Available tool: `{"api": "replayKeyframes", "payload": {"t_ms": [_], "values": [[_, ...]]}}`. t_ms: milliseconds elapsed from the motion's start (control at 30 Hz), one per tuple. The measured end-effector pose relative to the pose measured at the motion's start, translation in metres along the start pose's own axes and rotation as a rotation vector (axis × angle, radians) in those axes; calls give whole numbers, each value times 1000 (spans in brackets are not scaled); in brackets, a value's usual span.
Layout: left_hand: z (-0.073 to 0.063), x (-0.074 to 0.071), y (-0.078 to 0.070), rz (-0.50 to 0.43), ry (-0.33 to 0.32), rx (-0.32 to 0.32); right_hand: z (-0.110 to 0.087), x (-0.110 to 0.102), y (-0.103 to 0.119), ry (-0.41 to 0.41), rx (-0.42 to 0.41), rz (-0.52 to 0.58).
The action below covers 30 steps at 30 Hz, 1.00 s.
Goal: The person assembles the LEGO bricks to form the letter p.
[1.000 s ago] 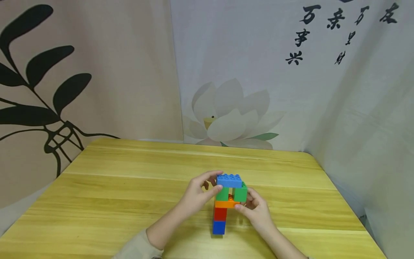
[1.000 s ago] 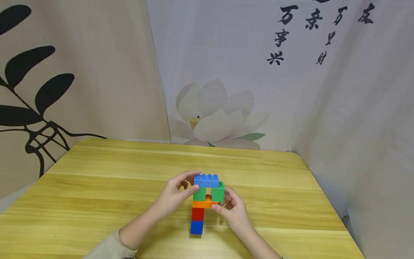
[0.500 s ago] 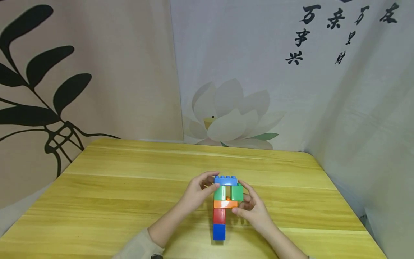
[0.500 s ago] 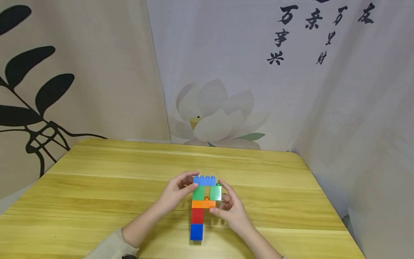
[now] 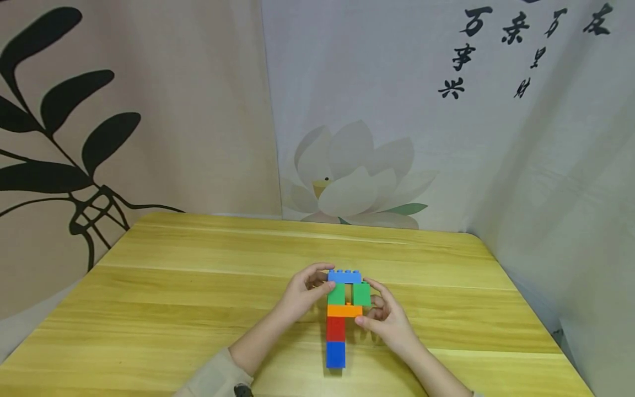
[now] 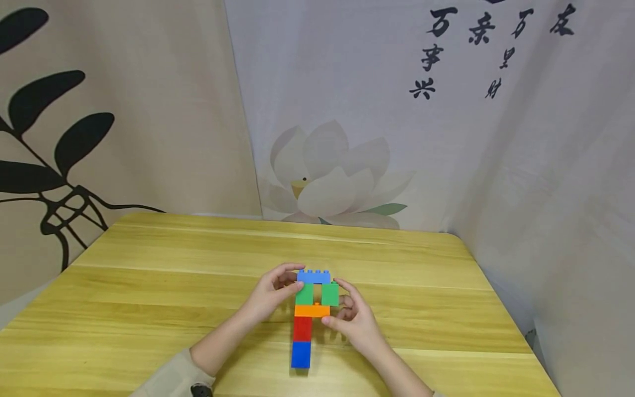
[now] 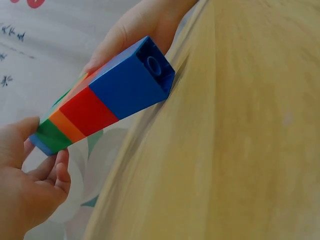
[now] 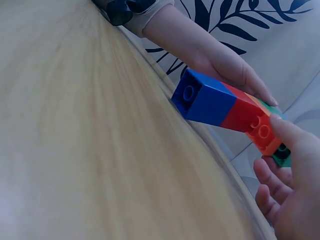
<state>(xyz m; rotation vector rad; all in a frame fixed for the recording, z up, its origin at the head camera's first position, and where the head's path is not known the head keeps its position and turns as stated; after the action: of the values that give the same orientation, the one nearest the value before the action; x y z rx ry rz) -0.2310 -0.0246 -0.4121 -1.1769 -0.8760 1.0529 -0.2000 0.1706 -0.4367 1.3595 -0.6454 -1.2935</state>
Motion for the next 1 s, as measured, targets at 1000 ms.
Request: {"api": "replayKeyframes", "payload": {"t_ms": [1000], "values": [[10, -6, 36, 85, 64, -97, 15, -4, -21, -11, 195, -167]]}}
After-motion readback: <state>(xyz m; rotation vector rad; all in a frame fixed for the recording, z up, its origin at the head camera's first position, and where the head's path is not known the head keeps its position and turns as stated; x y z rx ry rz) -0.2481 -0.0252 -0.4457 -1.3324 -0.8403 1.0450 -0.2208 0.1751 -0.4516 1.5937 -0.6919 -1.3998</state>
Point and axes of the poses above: each hand's wrist, its own z-axis towards the middle knuckle, its own x-axis out of the palm, y = z × x, the point moved 6 cm from there along z, towards the middle knuckle, and after that the axes turned 10 degrees about -z, right-handed, at the moved point
